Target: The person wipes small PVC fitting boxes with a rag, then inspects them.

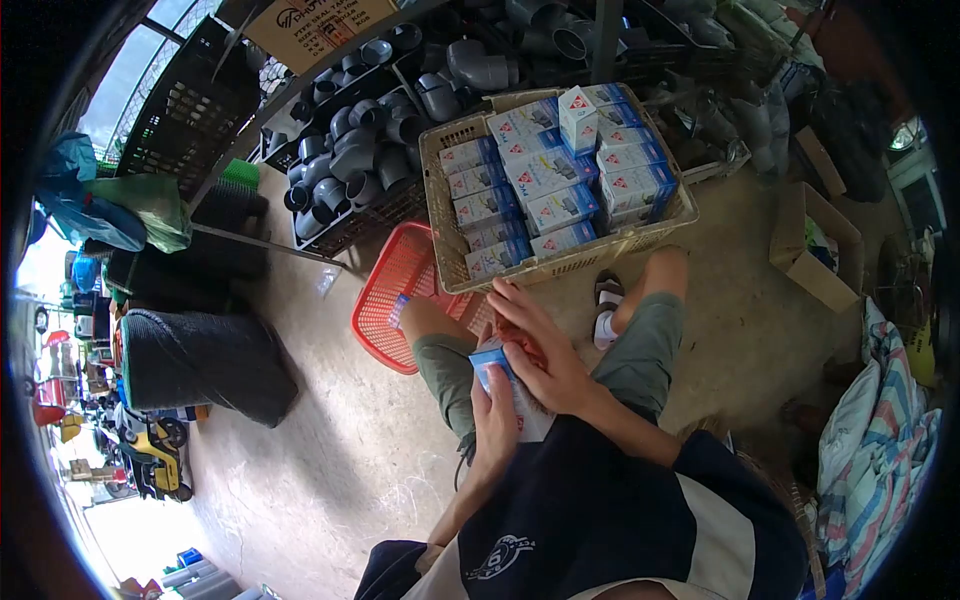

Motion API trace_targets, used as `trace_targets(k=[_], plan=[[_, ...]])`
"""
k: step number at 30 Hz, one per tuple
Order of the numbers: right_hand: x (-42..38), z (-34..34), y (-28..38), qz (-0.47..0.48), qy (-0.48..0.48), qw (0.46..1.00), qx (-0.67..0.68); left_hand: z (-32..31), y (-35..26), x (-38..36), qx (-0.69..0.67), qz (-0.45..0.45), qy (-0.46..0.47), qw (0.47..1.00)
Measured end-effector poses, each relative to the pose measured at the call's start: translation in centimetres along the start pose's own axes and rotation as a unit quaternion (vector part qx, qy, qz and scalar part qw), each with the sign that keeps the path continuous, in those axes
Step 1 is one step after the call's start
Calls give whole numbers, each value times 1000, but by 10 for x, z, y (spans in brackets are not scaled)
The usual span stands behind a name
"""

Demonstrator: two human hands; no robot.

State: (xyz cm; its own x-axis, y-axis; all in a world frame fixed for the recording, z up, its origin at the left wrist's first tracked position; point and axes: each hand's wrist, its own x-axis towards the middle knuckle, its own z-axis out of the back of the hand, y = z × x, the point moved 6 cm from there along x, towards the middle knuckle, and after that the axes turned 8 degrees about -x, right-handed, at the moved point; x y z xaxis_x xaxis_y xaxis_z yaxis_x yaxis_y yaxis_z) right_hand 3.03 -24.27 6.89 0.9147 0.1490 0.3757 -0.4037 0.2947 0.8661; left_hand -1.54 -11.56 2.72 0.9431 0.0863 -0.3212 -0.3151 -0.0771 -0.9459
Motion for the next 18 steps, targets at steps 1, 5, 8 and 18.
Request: trace_targets(k=[1, 5, 8, 18], plan=[[-1, -2, 1, -21, -6, 1000, 8, 1, -5, 4, -21, -10, 2, 1000], [-25, -24, 23, 60, 90, 994, 13, 19, -18, 35, -150, 13, -3, 989], [-33, -32, 28, 142, 173, 973, -48, 39, 8, 54, -283, 82, 53, 954], [-27, -34, 25, 132, 154, 978, -44, 39, 35, 38, -271, 83, -10, 959]])
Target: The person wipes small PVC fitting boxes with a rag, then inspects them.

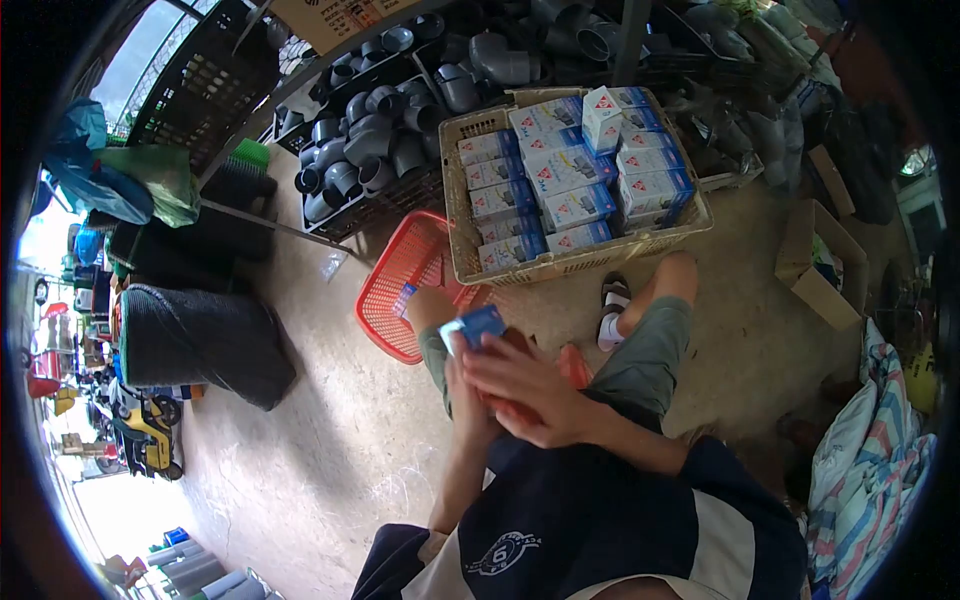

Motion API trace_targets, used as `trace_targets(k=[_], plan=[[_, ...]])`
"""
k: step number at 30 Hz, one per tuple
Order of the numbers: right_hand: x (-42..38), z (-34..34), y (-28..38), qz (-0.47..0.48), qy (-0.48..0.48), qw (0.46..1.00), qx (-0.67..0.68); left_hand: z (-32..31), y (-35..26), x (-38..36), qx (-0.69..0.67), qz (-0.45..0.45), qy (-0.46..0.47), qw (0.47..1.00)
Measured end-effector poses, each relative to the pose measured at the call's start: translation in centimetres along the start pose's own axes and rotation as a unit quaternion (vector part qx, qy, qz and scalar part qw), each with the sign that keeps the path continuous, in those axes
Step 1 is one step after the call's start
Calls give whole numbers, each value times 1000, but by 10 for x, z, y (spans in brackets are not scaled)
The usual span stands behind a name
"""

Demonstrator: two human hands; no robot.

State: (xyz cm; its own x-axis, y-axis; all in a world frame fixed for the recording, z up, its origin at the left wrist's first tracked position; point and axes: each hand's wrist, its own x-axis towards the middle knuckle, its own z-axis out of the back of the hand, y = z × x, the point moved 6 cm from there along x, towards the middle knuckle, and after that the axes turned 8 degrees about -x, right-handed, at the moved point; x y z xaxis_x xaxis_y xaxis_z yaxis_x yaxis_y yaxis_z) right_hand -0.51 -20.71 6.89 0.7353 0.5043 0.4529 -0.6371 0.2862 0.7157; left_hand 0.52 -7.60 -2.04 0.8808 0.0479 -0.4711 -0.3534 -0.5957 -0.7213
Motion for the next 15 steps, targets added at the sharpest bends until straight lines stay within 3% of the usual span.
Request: trace_targets(k=[3, 4, 8, 10, 11, 13, 14, 15], plan=[[-16, -10, -7, -18, 25, 996, 88, -19, -41, -4, 27, -60, -29, 997], [-16, -4, -12, -49, 12, 997, 64, -17, -39, -7, 16, -59, -34, 998], [-22, 3, -37, -135, -53, 958, 247, -7, -20, -7, 47, -77, -8, 996], [-17, 18, -29, -130, -120, 950, 257, -17, -22, -19, 154, -116, -17, 981], [-12, 30, -25, -126, -154, 945, 259, -30, -29, -25, 210, -141, 38, 967], [-8, 56, -15, -70, -120, 978, 157, -55, -44, -37, 321, -187, 143, 917], [-4, 67, -9, -41, -103, 988, 107, -51, -38, -34, 258, -137, 115, 949], [2, 71, 0, -19, -66, 994, 85, -53, -41, -36, 314, -191, 128, 921]])
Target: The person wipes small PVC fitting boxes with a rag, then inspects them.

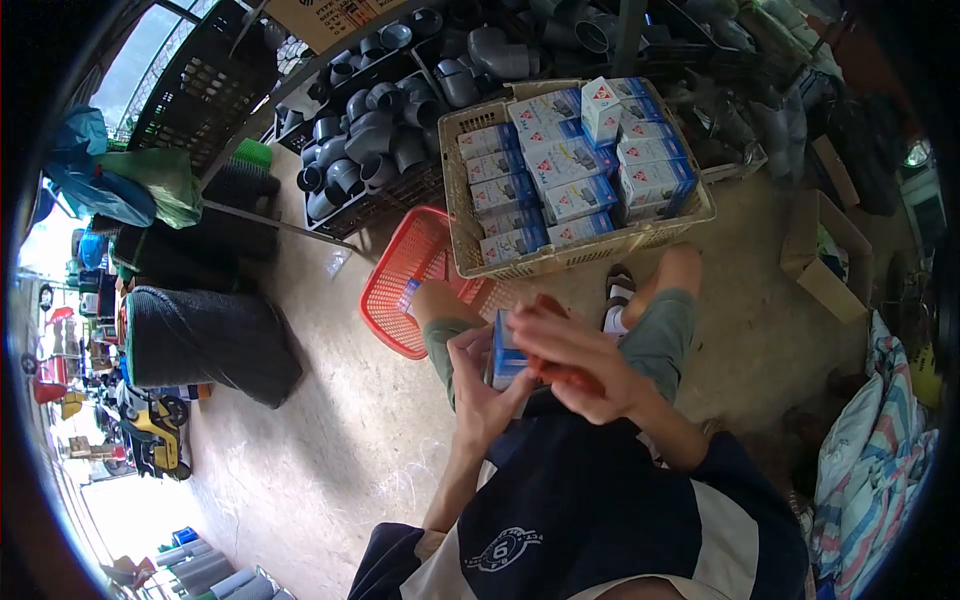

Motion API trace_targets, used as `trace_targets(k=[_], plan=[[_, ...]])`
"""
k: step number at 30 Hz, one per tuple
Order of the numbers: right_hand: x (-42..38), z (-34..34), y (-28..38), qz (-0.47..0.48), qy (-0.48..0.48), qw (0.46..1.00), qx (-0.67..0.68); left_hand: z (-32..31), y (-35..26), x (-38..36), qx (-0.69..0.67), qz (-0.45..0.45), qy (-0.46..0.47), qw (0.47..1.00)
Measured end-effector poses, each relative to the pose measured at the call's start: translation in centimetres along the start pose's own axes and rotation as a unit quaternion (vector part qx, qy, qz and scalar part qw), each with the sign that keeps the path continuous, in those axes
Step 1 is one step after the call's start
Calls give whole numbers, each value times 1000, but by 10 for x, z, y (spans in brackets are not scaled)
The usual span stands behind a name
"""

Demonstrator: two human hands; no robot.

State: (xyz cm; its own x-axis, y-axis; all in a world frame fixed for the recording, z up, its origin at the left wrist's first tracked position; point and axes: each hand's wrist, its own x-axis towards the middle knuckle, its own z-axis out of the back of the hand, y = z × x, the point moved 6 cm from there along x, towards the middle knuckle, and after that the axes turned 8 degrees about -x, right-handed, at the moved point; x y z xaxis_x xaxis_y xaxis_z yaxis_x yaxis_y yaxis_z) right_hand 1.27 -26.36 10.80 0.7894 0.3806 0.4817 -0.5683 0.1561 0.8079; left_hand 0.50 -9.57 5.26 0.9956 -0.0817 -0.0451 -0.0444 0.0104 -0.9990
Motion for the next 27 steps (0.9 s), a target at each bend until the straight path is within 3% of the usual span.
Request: trace_targets(k=[2, 5, 8, 9, 10, 11, 12, 13, 14, 15, 16, 18, 20, 21, 24, 27], plan=[[11, -1, 18, 40, 75, 995, -45, -1, -7, -2, 127, -103, 23, 986], [11, -5, -11, -31, 97, 994, -25, 4, -13, -5, 210, -71, 14, 975], [12, -8, -32, -132, 87, 985, 67, 0, -29, -8, 284, -168, 68, 942], [8, -10, -44, -172, 92, 973, 126, 3, -21, -9, 221, -208, 75, 950], [5, -12, -54, -210, 96, 956, 183, 8, -11, -13, 125, -182, 80, 972], [4, -11, -59, -222, 110, 959, 137, 12, -1, -19, 26, -157, 84, 984], [1, -13, -64, -250, 74, 947, 186, 11, -1, -21, -72, -127, 89, 985], [-6, -18, -68, -278, 39, 930, 236, 8, -5, -22, -242, -50, 58, 967], [-11, -22, -73, -302, 7, 911, 282, 12, 0, -21, -239, -35, 1, 970], [-21, -30, -77, -338, -32, 842, 418, 12, 8, -18, -336, 30, -17, 941], [-21, -34, -70, -308, -65, 841, 440, 11, 17, -17, -428, 95, -37, 898], [-14, -39, -58, -244, -134, 833, 479, 9, 31, -13, -432, 164, -43, 886], [-9, -40, -48, -215, -126, 896, 367, 0, 35, -11, -375, 246, -30, 893], [-9, -39, -43, -201, -122, 921, 309, -11, 25, -10, -404, 247, -85, 877], [-3, -43, -36, -171, -55, 960, 216, -8, 39, -17, -461, 194, 36, 865], [-7, -49, -20, -108, -14, 988, 106, -1, 48, -11, -360, 230, -134, 894]])
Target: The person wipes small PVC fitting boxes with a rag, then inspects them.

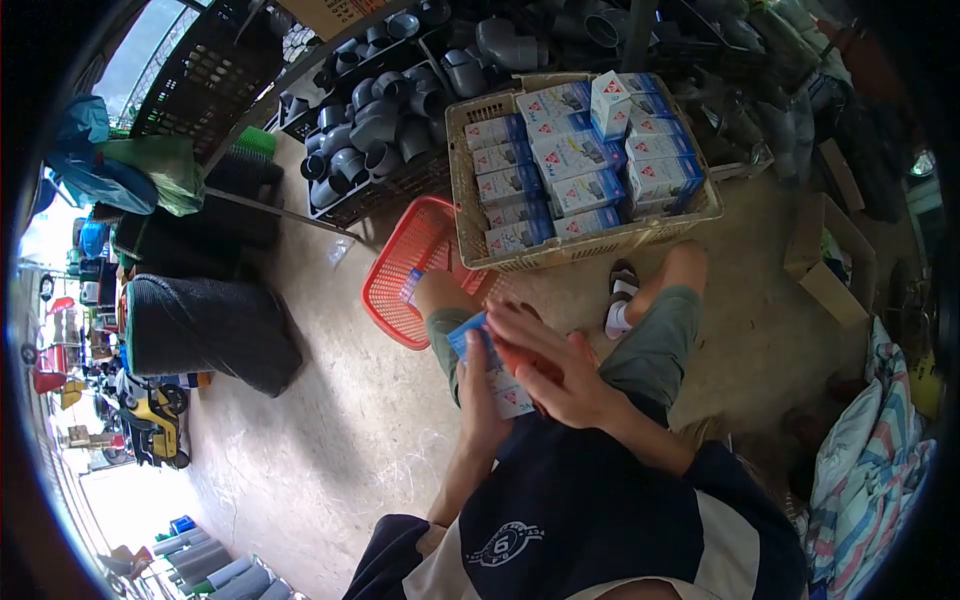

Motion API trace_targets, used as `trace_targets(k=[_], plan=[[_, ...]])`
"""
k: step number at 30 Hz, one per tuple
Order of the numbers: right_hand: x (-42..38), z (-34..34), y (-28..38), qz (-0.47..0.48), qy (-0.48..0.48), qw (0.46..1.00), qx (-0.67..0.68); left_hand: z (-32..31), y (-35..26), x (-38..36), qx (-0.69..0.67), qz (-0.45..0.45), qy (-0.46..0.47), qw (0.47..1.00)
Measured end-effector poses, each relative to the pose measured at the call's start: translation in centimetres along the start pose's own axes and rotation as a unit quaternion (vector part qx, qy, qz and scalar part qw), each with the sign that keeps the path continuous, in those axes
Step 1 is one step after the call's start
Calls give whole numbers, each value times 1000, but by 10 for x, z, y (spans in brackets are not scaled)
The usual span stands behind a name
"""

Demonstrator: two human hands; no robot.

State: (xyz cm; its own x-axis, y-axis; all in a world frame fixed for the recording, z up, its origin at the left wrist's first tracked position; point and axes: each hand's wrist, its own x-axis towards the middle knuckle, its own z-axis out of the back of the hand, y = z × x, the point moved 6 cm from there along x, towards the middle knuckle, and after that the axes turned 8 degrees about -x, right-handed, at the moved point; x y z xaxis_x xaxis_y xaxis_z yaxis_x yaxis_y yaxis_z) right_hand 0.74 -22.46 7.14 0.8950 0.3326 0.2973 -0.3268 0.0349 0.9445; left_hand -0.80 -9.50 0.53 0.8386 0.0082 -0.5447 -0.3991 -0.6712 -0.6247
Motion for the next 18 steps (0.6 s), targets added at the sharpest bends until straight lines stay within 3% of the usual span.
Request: trace_targets(k=[3, 5, 8, 11, 12, 15, 16, 18], plan=[[-7, -1, 9, 7, 47, 998, -38, -19, -11, 6, -185, 81, 64, 977], [-11, 4, 5, -2, 65, 998, -21, -11, -7, 15, -211, 50, 89, 972], [-7, 13, -2, 10, -19, 999, -31, -13, 5, 13, -160, 29, 30, 986], [3, 23, 10, 80, -188, 955, -214, -58, 3, -8, -148, 14, 55, 987], [1, 21, 8, 75, -177, 958, -214, -64, 0, -10, -152, 26, 54, 987], [-9, 4, 22, 125, -112, 949, -268, -61, -7, 7, -217, 94, 198, 951], [-14, -2, 19, 107, -86, 952, -273, -71, -10, 6, -368, 154, 295, 868], [-11, 5, 17, 101, -63, 959, -259, -64, -5, 7, -209, 76, 151, 963]])
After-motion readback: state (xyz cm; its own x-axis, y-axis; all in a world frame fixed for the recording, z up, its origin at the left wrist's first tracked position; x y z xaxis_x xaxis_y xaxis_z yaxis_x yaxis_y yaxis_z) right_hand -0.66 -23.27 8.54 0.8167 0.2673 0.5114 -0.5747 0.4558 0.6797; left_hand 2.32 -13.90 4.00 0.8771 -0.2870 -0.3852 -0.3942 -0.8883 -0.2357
